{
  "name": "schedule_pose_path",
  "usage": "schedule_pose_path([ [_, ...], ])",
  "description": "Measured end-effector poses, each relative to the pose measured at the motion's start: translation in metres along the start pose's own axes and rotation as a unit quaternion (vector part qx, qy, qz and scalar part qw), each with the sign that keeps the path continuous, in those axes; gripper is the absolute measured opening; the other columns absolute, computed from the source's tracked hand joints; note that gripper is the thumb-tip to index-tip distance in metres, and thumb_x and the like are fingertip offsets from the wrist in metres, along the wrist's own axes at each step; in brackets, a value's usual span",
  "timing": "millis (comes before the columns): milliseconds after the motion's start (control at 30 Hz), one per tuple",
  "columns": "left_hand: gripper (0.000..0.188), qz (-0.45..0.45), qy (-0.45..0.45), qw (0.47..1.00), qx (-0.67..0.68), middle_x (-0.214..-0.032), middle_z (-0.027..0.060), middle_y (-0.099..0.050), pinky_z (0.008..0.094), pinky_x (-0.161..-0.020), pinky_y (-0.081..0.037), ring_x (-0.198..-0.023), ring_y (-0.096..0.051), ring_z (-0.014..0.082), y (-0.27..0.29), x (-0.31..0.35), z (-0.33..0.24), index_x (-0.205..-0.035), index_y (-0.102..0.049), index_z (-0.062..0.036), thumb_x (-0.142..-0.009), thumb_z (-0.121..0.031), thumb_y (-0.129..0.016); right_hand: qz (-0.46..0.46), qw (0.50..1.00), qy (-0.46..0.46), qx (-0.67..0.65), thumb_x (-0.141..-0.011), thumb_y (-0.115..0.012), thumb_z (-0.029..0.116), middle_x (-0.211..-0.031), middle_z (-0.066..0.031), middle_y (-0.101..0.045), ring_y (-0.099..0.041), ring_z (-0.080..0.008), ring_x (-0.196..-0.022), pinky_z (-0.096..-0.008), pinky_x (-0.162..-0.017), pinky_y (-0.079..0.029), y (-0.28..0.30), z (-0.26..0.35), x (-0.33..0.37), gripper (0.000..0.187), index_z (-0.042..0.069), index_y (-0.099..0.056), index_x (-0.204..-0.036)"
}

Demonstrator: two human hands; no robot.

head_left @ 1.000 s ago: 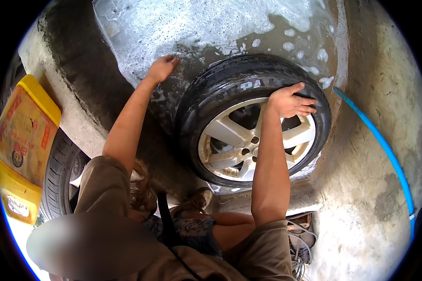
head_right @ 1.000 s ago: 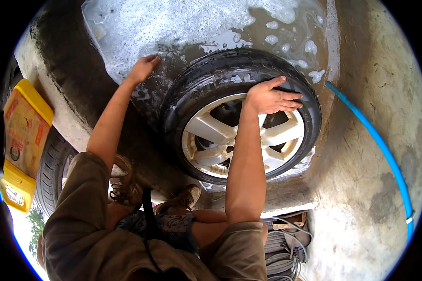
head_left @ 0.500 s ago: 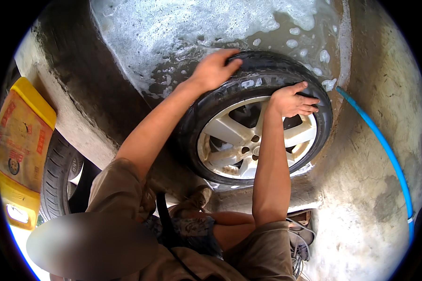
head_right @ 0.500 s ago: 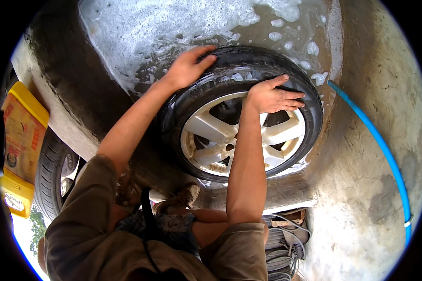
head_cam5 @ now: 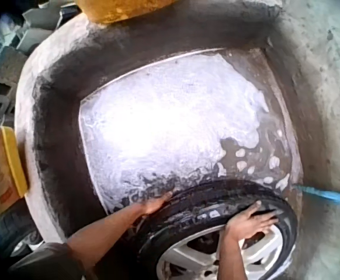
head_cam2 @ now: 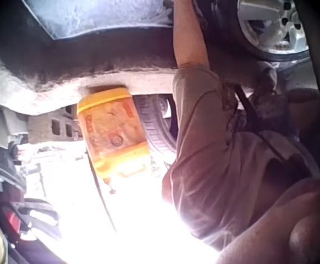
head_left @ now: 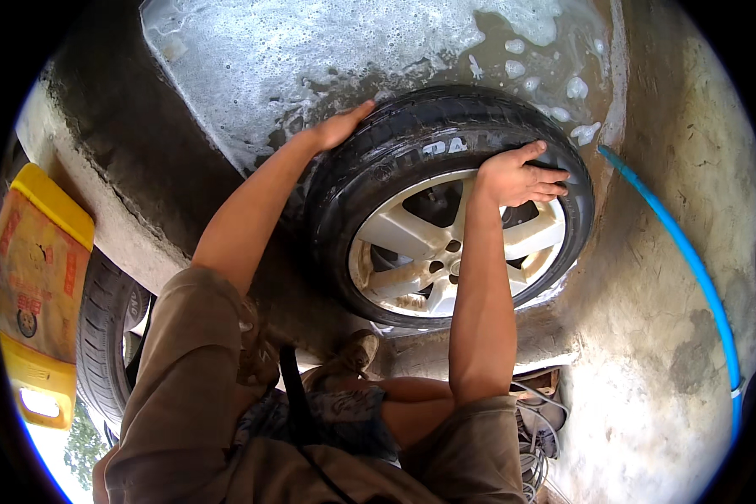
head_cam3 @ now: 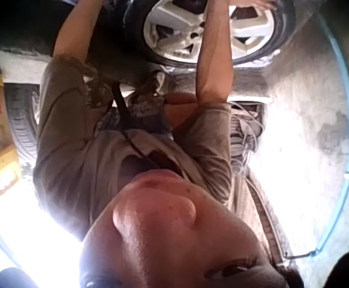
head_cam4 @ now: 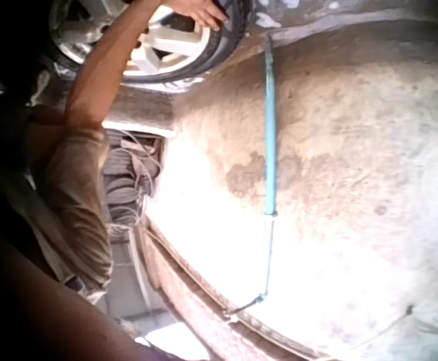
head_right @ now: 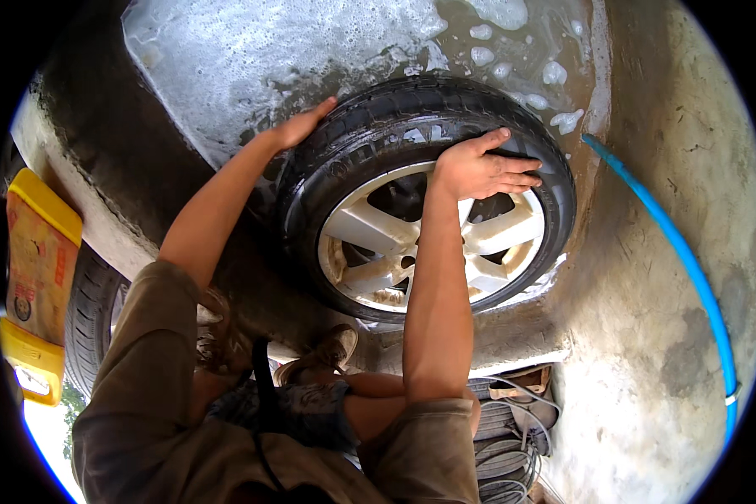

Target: The person washes a car tire and rim in a concrete wash bay. They scrub the tire and rim with hands and a brush, rinse with a hose, and rotate the tire to clean all sides.

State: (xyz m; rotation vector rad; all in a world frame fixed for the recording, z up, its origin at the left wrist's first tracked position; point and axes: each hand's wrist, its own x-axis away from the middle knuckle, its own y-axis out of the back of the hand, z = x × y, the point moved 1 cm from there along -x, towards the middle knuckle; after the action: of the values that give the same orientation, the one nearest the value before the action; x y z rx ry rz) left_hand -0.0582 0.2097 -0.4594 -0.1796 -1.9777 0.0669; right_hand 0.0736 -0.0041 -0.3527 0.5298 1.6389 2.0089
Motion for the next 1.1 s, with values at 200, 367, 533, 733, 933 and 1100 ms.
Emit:
schedule_pose_path([
  [200, 0.068, -0.22, 0.064, 0.967, 0.112, -0.133, 0.0199, -0.053, 0.0352, -0.106, -0.031, -0.127, -0.046, 0.0318, -0.033, 0.077, 0.045, -0.133, -0.05, -0.0055, -0.093, -0.059, -0.036, -0.018, 1.0, 0.007, 0.006, -0.095, -0.037, 0.056, -0.15, -0.0346, -0.006, -0.013, -0.051, -0.138, -0.0546, -0.109, -0.025, -0.001, -0.005, -0.003, 0.084, -0.005, -0.012, -0.147],
  [367, 0.047, -0.415, 0.055, 0.902, 0.108, -0.122, 0.0156, -0.06, 0.0383, -0.097, -0.041, -0.116, -0.055, 0.0334, -0.078, 0.111, 0.035, -0.125, -0.059, -0.0108, -0.095, -0.044, -0.043, -0.018, 1.0, 0.002, -0.001, -0.094, -0.037, 0.058, -0.15, -0.035, -0.007, -0.014, -0.0517, -0.138, -0.0548, -0.109, -0.025, -0.001, -0.003, -0.002, 0.085, -0.005, -0.013, -0.147],
  [533, 0.035, -0.49, -0.005, 0.871, 0.035, -0.116, 0.0091, -0.063, 0.0392, -0.093, -0.044, -0.11, -0.056, 0.0311, -0.086, 0.118, 0.022, -0.116, -0.063, -0.0118, -0.096, -0.032, -0.043, -0.027, 1.0, 0.015, 0.006, -0.094, -0.036, 0.059, -0.15, -0.0352, -0.006, -0.014, -0.0516, -0.138, -0.0562, -0.107, -0.027, -0.006, -0.007, -0.004, 0.087, -0.005, -0.013, -0.147],
  [733, 0.03, -0.526, -0.025, 0.85, 0.008, -0.109, 0.0086, -0.064, 0.0409, -0.088, -0.046, -0.104, -0.058, 0.0314, -0.088, 0.116, 0.026, -0.11, -0.065, -0.011, -0.094, -0.025, -0.045, 0.001, 1.0, -0.013, 0.003, -0.094, -0.035, 0.059, -0.15, -0.0351, -0.006, -0.011, -0.0497, -0.139, -0.0545, -0.109, -0.025, 0.005, 0.003, 0.003, 0.087, -0.005, -0.011, -0.147],
  [933, 0.029, -0.558, -0.058, 0.828, -0.008, -0.105, 0.0124, -0.066, 0.04, -0.085, -0.047, -0.099, -0.061, 0.033, -0.089, 0.118, 0.019, -0.106, -0.068, -0.0091, -0.092, -0.021, -0.045, -0.003, 1.0, -0.003, -0.015, -0.093, -0.034, 0.061, -0.149, -0.0367, -0.005, -0.011, -0.0498, -0.139, -0.0518, -0.112, -0.02, -0.001, -0.003, -0.001, 0.089, -0.005, -0.01, -0.147],
  [1100, 0.028, -0.574, -0.065, 0.816, -0.015, -0.098, 0.0102, -0.066, 0.0399, -0.082, -0.048, -0.094, -0.061, 0.0323, -0.09, 0.116, 0.021, -0.104, -0.068, -0.0085, -0.09, -0.018, -0.046, -0.019, 1.0, 0.003, 0.004, -0.094, -0.035, 0.06, -0.148, -0.0378, -0.007, -0.012, -0.0498, -0.139, -0.0538, -0.108, -0.026, -0.004, -0.006, -0.004, 0.087, -0.006, -0.013, -0.147],
])
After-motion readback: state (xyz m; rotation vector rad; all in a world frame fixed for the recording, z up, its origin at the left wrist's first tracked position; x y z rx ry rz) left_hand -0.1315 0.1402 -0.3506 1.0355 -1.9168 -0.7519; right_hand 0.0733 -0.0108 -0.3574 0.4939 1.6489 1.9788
